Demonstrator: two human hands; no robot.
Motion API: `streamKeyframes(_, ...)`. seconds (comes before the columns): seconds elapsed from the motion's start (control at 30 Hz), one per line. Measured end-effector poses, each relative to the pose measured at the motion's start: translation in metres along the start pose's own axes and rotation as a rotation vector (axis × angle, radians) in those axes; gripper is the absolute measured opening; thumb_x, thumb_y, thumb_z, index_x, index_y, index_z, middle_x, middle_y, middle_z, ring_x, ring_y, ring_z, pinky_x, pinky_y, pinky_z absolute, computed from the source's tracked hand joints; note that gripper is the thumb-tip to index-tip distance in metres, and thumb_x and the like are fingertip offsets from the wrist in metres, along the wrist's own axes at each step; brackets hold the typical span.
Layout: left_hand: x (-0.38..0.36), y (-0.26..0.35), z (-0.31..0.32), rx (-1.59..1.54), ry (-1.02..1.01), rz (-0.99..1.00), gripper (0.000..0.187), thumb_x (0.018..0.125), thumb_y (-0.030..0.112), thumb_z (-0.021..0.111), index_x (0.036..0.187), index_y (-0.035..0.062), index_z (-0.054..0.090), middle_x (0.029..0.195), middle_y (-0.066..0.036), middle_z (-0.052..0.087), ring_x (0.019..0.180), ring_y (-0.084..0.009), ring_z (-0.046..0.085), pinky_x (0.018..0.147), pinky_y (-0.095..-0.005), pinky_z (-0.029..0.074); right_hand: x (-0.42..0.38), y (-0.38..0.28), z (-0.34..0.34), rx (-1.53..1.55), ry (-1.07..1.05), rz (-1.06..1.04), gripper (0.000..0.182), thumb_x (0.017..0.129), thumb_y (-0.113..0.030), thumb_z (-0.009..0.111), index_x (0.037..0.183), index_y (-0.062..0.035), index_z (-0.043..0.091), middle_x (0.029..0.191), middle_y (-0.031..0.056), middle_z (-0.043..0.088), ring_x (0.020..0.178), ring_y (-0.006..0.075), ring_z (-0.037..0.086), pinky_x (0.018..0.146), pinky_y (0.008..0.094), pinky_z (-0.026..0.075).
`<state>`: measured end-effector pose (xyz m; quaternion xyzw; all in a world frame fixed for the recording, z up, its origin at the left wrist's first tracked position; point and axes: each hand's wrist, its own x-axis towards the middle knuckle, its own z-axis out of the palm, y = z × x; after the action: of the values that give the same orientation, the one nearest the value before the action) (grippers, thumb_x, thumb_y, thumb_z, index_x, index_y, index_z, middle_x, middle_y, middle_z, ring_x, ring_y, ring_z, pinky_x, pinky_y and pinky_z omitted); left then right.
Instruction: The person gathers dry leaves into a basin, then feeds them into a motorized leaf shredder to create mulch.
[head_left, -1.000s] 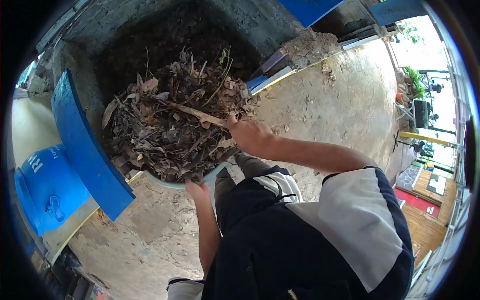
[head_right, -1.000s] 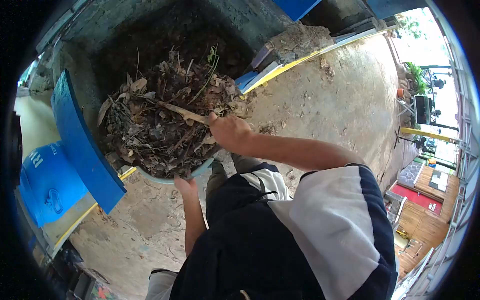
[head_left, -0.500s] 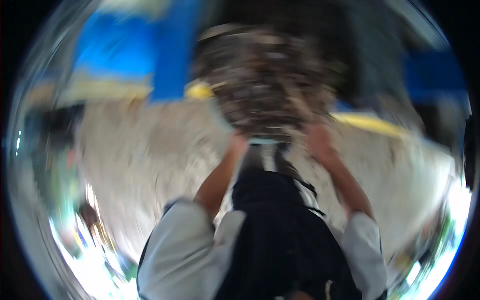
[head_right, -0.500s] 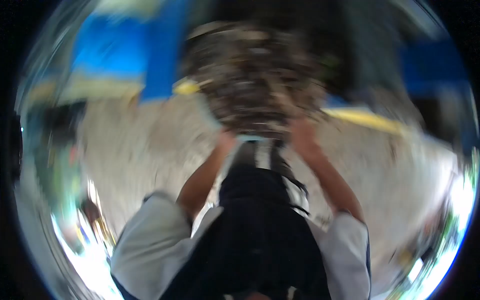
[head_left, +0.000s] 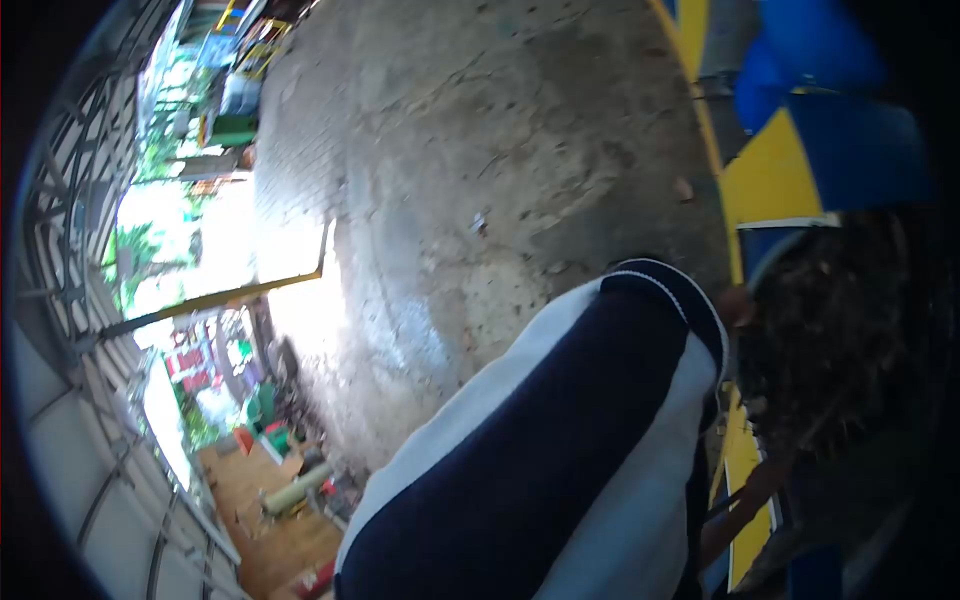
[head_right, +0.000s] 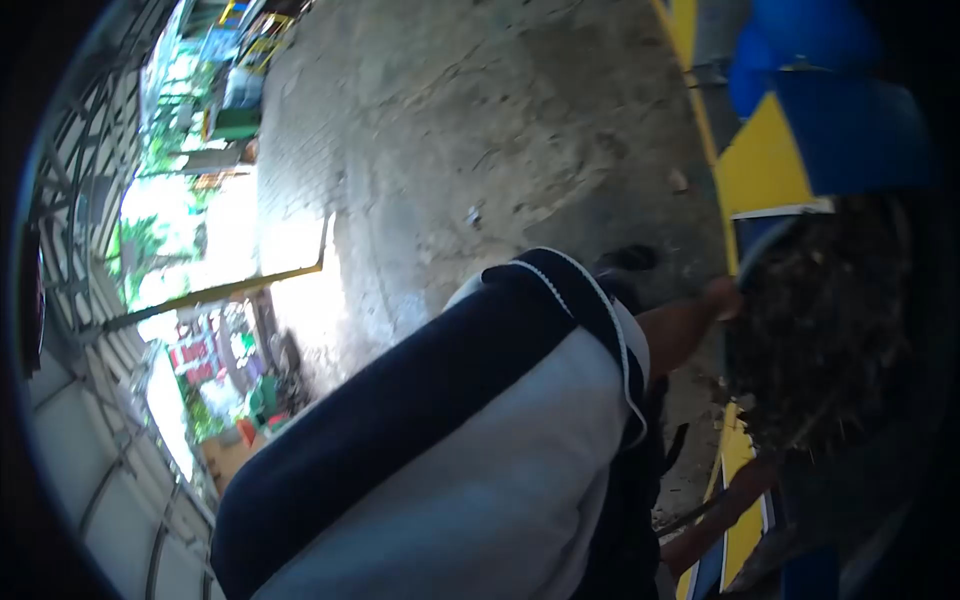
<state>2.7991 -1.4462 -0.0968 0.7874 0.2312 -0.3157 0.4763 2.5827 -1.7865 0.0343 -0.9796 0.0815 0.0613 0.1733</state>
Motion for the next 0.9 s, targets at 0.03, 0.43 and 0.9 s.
streamKeyframes(0.03,0.005,-0.001,0.001,0.121,-0.002,0.154,0.038,0.088,0.026,0.06,0.117,0.0041,0.07,0.111,-0.022,0.071,0.106,-0.0378,0.069,0.088,-0.0463,0.056,-0.003,0.023,0.002,-0.195,-0.005,-0.091,0.046,0.098,-0.007,0.049,0.143,0.001,0.051,0.135,0.0244,0.06,0.128,0.0339,0.056,0.109,0.0426,0.043)
streamKeyframes(0.43,0.045,-0.034,-0.062,-0.491,-0.731,0.05,0.043,0.099,0.036,0.059,0.128,0.0041,0.06,0.12,-0.013,0.065,0.11,-0.0292,0.065,0.091,-0.0457,0.056,0.061,-0.124,0.044,-0.19,-0.153,0.241,0.037,0.095,-0.014,0.057,0.13,-0.0023,0.06,0.11,0.02,0.069,0.105,0.0356,0.066,0.091,0.0467,0.052)
streamKeyframes(0.9,0.156,0.012,-0.11,-0.249,-1.19,-0.464,0.066,0.085,0.029,0.07,0.14,-0.0019,0.052,0.149,-0.015,0.051,0.133,-0.0363,0.053,0.118,-0.0545,0.036,0.115,-0.166,-0.049,-0.093,0.023,0.418,0.036,0.081,-0.019,0.075,0.114,-0.004,0.072,0.109,0.0138,0.072,0.094,0.0319,0.072,0.066,0.044,0.062)
